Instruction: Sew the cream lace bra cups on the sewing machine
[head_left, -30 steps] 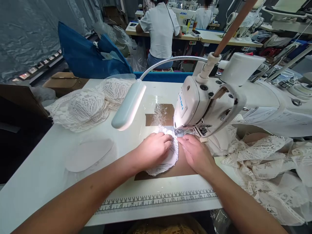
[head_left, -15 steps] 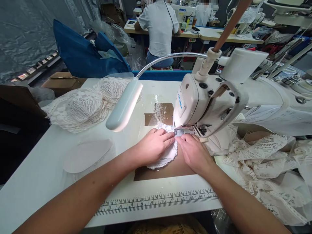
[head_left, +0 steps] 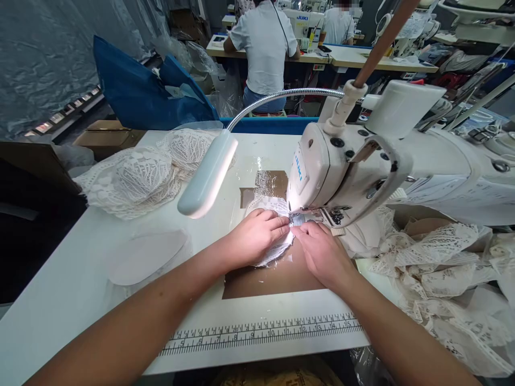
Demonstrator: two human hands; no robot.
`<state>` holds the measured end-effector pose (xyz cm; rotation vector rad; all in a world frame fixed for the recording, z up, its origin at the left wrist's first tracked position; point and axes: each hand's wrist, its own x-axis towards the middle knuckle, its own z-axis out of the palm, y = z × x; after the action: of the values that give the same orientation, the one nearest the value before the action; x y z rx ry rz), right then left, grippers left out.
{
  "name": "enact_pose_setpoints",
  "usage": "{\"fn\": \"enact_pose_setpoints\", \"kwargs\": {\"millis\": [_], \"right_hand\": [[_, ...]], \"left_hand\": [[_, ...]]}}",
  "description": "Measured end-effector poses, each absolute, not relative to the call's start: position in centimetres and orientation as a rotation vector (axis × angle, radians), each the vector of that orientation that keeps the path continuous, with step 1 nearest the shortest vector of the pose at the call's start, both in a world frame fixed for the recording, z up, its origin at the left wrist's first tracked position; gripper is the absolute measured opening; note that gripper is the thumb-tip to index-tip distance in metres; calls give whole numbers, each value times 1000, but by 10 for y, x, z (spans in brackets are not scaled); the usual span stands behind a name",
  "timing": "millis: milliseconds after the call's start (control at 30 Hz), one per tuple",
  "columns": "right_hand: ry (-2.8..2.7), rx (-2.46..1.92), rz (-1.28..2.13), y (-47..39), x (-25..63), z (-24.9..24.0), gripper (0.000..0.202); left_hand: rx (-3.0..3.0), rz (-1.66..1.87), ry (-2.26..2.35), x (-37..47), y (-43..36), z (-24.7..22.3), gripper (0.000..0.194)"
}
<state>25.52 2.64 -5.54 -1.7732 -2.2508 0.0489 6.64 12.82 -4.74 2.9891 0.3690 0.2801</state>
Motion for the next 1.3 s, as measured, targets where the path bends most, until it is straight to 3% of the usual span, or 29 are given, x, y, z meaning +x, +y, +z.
{"fn": "enact_pose_setpoints", "kwargs": {"millis": [400, 1300], "right_hand": [[-2272, -1720, 44, 27, 257, -54, 46], [-2245, -1695, 98, 21, 258, -51, 42]], "left_hand": [[2908, 432, 397, 69, 132, -47, 32], [2833, 369, 326, 55, 134, -40, 38]]}}
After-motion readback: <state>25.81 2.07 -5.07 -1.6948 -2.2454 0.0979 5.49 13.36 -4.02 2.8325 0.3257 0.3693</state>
